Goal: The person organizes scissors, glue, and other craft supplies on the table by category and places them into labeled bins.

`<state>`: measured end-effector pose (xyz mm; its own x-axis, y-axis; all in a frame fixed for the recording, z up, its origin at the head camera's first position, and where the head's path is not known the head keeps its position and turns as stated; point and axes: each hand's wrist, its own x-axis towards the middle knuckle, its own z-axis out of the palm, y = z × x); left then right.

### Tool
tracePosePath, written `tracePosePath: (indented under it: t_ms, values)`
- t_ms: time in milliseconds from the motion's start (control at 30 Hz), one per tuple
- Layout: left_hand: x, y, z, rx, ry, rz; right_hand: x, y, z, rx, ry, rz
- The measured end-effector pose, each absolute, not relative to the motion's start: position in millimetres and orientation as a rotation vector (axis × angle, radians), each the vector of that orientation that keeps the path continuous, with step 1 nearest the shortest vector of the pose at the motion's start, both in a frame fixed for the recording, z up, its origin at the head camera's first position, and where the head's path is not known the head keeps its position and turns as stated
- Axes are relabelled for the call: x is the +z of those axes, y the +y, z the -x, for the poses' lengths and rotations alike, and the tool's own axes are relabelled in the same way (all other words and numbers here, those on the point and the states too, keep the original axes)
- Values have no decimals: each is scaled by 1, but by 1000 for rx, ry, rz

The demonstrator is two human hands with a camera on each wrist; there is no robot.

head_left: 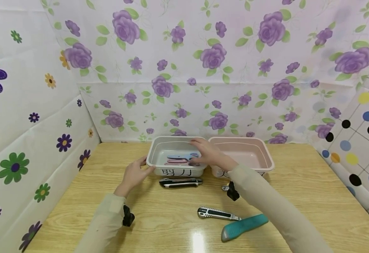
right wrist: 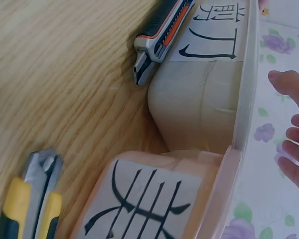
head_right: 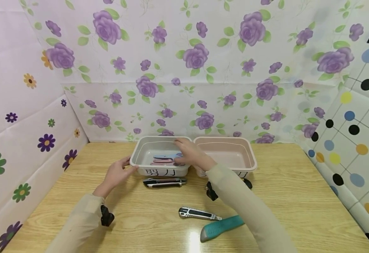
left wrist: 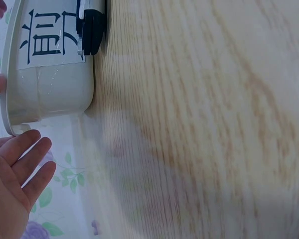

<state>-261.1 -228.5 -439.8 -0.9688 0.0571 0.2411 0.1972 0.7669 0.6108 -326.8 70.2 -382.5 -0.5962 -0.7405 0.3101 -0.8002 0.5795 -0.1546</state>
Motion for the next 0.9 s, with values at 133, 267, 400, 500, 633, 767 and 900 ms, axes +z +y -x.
tracePosePath:
  t_ms: [133, 267, 400, 500, 633, 767, 900]
  values:
    - [-439, -228, 260, -990, -2752, 202, -381, 78, 320, 440, -2608, -1297]
    - [-437, -227, 259, -988, -2743, 210, -378, 86, 311, 424, -2617, -1289]
    - [-436, -226, 258, -975, -2746, 215, -374, 95, 299, 405, -2602, -1307]
    - [-436, -226, 258, -968, -2749, 212, -372, 102, 290, 401, -2581, -1340]
    - [-435, -225, 258, -960, -2745, 208, -371, 111, 279, 413, -2577, -1356]
    - [-436, -224, 258, -965, -2742, 213, -370, 121, 270, 446, -2569, -1374]
    - [-437, -225, 258, -957, -2748, 223, -370, 129, 258, 499, -2543, -1402]
